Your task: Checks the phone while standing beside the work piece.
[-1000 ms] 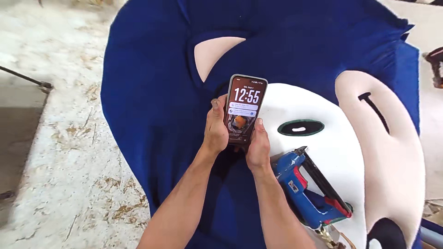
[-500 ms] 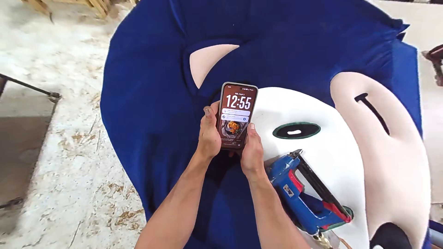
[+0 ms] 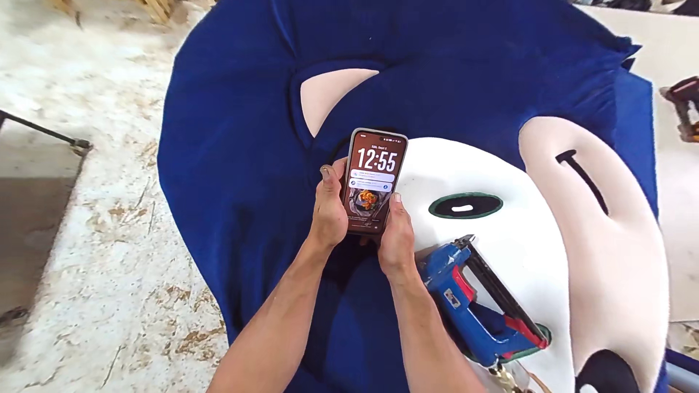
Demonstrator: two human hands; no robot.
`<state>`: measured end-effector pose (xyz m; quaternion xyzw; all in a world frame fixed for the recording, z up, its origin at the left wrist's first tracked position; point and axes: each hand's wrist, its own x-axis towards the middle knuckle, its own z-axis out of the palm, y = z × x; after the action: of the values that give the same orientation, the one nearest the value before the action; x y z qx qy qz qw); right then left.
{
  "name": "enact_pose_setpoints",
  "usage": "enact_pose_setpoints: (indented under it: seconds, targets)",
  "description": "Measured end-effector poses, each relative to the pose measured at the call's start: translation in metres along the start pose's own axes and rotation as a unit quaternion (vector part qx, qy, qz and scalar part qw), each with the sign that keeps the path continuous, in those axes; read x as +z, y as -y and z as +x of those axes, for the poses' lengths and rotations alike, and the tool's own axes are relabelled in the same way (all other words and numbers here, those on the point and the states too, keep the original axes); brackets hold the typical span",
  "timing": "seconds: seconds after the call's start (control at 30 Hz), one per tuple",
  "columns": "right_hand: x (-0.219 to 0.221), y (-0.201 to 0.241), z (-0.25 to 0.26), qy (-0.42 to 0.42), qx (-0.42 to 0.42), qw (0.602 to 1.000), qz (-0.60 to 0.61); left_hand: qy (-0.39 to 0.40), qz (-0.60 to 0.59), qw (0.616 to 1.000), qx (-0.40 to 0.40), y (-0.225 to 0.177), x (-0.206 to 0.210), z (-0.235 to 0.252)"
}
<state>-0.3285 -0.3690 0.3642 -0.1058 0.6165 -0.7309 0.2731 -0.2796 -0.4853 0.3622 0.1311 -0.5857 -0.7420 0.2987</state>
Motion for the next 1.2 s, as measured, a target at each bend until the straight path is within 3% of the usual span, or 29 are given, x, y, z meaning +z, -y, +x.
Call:
enact_pose_setpoints:
  seconds: [0.4,0.87,1.03,1.2]
  targets:
    - [-0.0002,-0.0010,-0.0002,-0.002,-0.007,1.000,0.004,0.006,0.003,1.000,0.004,-0.0023,-0.0012,-0.0011]
    - [0.0011,-0.0013,-0.0006,0.025,-0.010,1.000,-0.002,-0.096,0.136,0.986,0.025,-0.0069,0.0033,-0.0001]
    - [0.0005,-0.0011,-0.0005,0.020,-0.011,1.000,-0.011,-0.083,0.110,0.989,0.050,-0.0019,-0.0022,-0.0007]
    - [0.0019,0.0043,-0.0021,0.022,0.001,0.999,-0.046,-0.080,0.071,0.994,0.024,-0.0016,-0.0018,-0.0028]
